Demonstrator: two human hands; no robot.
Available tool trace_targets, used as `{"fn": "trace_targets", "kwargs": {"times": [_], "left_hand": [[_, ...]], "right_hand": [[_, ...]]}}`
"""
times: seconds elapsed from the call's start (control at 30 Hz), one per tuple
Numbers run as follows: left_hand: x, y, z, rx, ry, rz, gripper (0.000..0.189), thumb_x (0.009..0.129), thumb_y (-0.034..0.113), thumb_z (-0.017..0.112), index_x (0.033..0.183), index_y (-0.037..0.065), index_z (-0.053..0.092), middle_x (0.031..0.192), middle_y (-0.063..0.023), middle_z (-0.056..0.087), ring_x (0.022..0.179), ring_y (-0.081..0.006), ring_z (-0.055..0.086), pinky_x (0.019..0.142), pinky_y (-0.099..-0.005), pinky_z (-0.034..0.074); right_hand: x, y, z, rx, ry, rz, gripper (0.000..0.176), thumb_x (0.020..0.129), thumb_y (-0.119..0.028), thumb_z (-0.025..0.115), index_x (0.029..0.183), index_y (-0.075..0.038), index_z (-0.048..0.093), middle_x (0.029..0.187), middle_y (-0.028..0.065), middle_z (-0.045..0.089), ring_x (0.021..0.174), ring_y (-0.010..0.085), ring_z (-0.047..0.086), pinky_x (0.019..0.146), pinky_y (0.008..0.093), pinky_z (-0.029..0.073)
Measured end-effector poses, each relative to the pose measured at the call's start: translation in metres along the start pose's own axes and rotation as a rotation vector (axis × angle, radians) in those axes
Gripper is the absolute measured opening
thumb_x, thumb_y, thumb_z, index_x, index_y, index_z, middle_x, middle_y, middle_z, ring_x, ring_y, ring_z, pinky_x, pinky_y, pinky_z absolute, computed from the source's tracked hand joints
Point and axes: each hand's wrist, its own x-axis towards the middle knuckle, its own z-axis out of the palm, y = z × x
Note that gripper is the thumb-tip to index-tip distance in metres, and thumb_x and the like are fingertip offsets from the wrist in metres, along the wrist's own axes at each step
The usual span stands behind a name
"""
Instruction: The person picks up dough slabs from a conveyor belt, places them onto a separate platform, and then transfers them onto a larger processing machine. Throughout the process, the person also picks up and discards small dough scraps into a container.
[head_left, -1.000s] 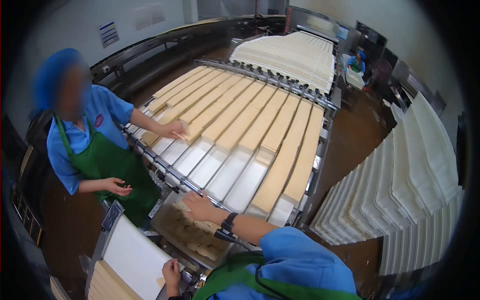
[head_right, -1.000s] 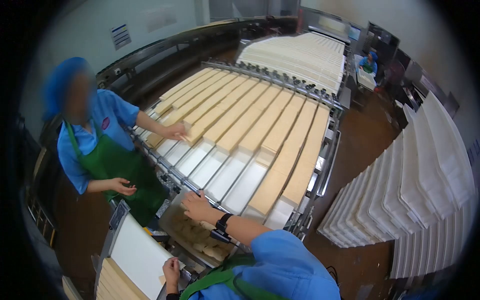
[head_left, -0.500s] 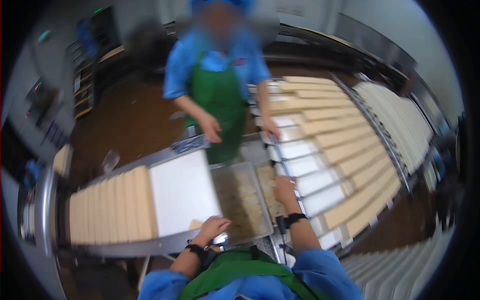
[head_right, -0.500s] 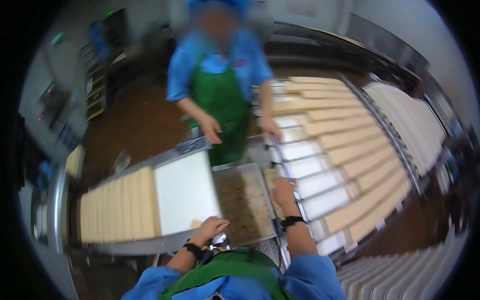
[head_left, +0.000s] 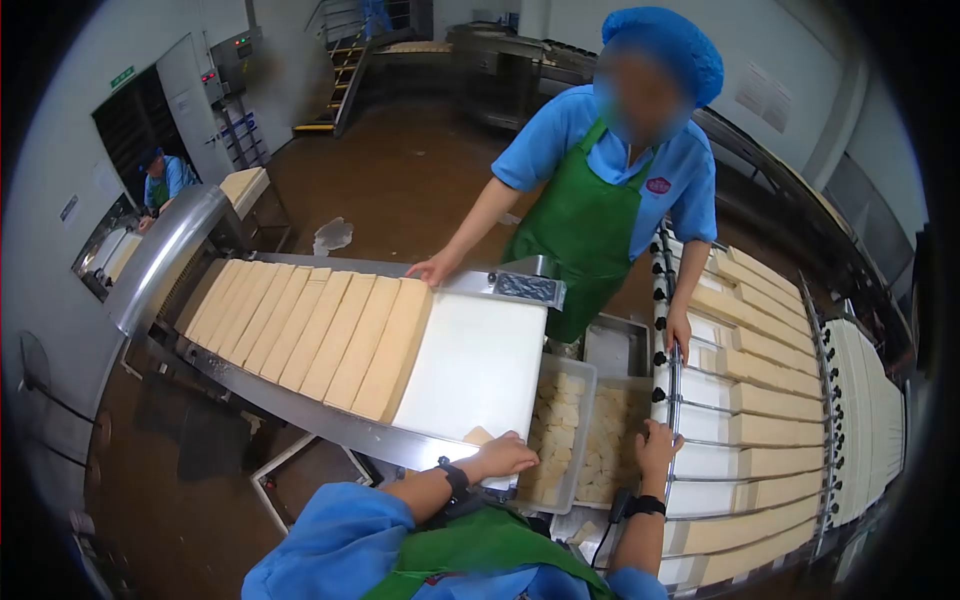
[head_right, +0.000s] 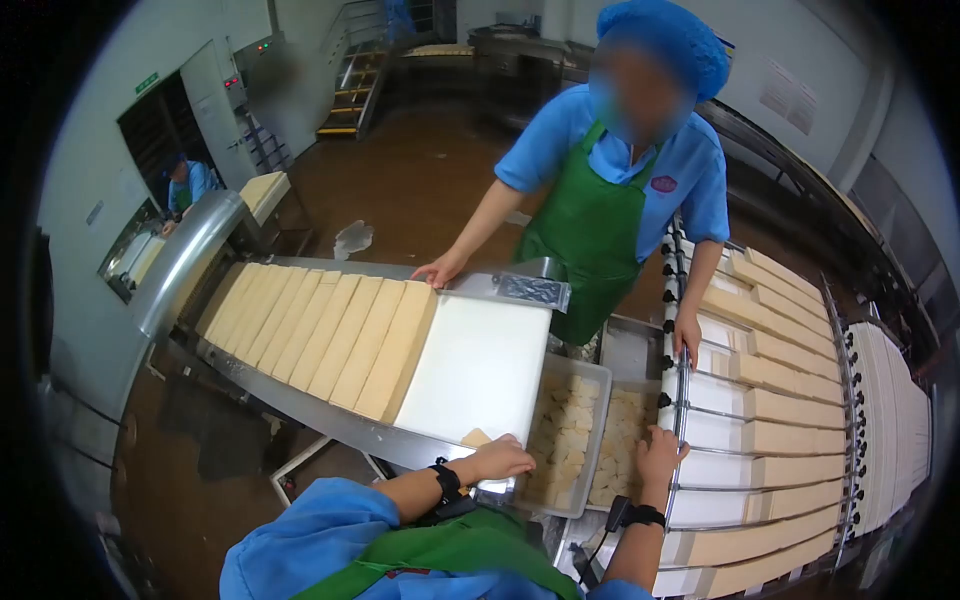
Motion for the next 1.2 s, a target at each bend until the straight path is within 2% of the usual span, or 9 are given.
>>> {"fn": "trace_targets", "kwargs": {"times": [0.47, 0.8, 0.93, 1.03, 1.07, 1.1, 1.13, 1.17, 1.2], "left_hand": [[-0.001, -0.020, 0.022, -0.034, 0.165, 0.145, 0.011, 0.087, 0.021, 0.052, 0.083, 0.014, 0.060, 0.073, -0.0070, 0.059, 0.076, -0.0241, 0.056, 0.083, -0.0365, 0.037], [-0.021, 0.002, -0.031, -0.476, 0.188, -0.122, 0.022, 0.087, 0.022, 0.053, 0.097, 0.006, 0.063, 0.090, -0.0092, 0.066, 0.081, -0.0272, 0.061, 0.069, -0.0357, 0.048], [-0.058, 0.002, -0.061, -0.583, 0.435, -0.207, 0.019, 0.086, 0.018, 0.056, 0.100, 0.007, 0.064, 0.092, -0.0105, 0.066, 0.085, -0.0233, 0.062, 0.076, -0.0324, 0.048], [-0.104, -0.004, -0.088, -0.582, 0.656, -0.379, 0.018, 0.088, 0.013, 0.055, 0.102, 0.006, 0.063, 0.098, -0.0085, 0.065, 0.092, -0.0199, 0.061, 0.080, -0.0314, 0.048], [-0.120, -0.007, -0.092, -0.586, 0.755, -0.473, 0.019, 0.088, 0.013, 0.055, 0.104, 0.006, 0.063, 0.098, -0.0076, 0.065, 0.091, -0.0182, 0.060, 0.081, -0.0311, 0.047], [-0.136, -0.009, -0.102, -0.435, 0.907, -0.450, 0.020, 0.088, 0.013, 0.054, 0.105, 0.005, 0.062, 0.098, -0.0083, 0.065, 0.089, -0.0176, 0.060, 0.081, -0.0298, 0.046], [-0.144, -0.008, -0.108, -0.738, 1.142, -0.376, 0.019, 0.089, 0.012, 0.054, 0.104, 0.004, 0.061, 0.095, -0.0100, 0.064, 0.088, -0.0181, 0.060, 0.077, -0.0293, 0.047], [-0.162, -0.018, -0.111, -0.462, 1.131, -0.702, 0.018, 0.089, 0.010, 0.053, 0.104, 0.003, 0.060, 0.095, -0.0120, 0.063, 0.086, -0.0191, 0.059, 0.073, -0.0302, 0.048], [-0.173, -0.039, -0.102, -0.294, 1.304, -0.717, 0.018, 0.089, 0.010, 0.052, 0.104, 0.002, 0.060, 0.096, -0.0133, 0.060, 0.085, -0.0209, 0.059, 0.070, -0.0308, 0.049]], "right_hand": [[0.000, 0.000, 0.000, -0.027, -0.018, -0.036, 0.038, 0.074, -0.018, 0.065, 0.110, -0.018, 0.054, 0.100, 0.0032, 0.056, 0.102, 0.0227, 0.053, 0.098, 0.0546, 0.024], [0.009, -0.010, -0.010, -0.109, -0.174, 0.019, 0.038, 0.079, -0.020, 0.062, 0.115, -0.018, 0.053, 0.102, 0.0050, 0.056, 0.103, 0.0235, 0.052, 0.096, 0.0517, 0.024], [0.008, -0.011, -0.015, -0.125, -0.208, 0.022, 0.039, 0.079, -0.021, 0.062, 0.117, -0.018, 0.052, 0.107, 0.0062, 0.056, 0.106, 0.0248, 0.052, 0.095, 0.0530, 0.025], [0.004, -0.017, -0.008, -0.085, -0.048, -0.060, 0.035, 0.079, -0.021, 0.062, 0.114, -0.017, 0.055, 0.114, 0.0087, 0.056, 0.111, 0.0270, 0.050, 0.094, 0.0560, 0.025], [0.000, -0.037, -0.015, -0.230, -0.036, 0.006, 0.032, 0.079, -0.023, 0.063, 0.109, -0.014, 0.059, 0.117, 0.0136, 0.056, 0.111, 0.0297, 0.051, 0.097, 0.0505, 0.030], [-0.003, -0.055, -0.017, -0.146, -0.005, -0.129, 0.029, 0.078, -0.022, 0.064, 0.106, -0.012, 0.060, 0.114, 0.0145, 0.057, 0.109, 0.0305, 0.052, 0.096, 0.0481, 0.033], [-0.005, -0.067, -0.019, -0.063, 0.025, -0.258, 0.026, 0.078, -0.020, 0.065, 0.102, -0.010, 0.061, 0.112, 0.0154, 0.058, 0.107, 0.0312, 0.053, 0.094, 0.0456, 0.036], [-0.007, -0.076, -0.022, 0.025, 0.065, -0.377, 0.024, 0.077, -0.019, 0.066, 0.098, -0.008, 0.062, 0.109, 0.0163, 0.059, 0.106, 0.0320, 0.054, 0.092, 0.0431, 0.039], [-0.007, -0.092, -0.017, 0.187, -0.007, -0.473, 0.016, 0.076, -0.011, 0.067, 0.089, -0.004, 0.061, 0.101, 0.0162, 0.060, 0.100, 0.0316, 0.056, 0.087, 0.0379, 0.043]]}}
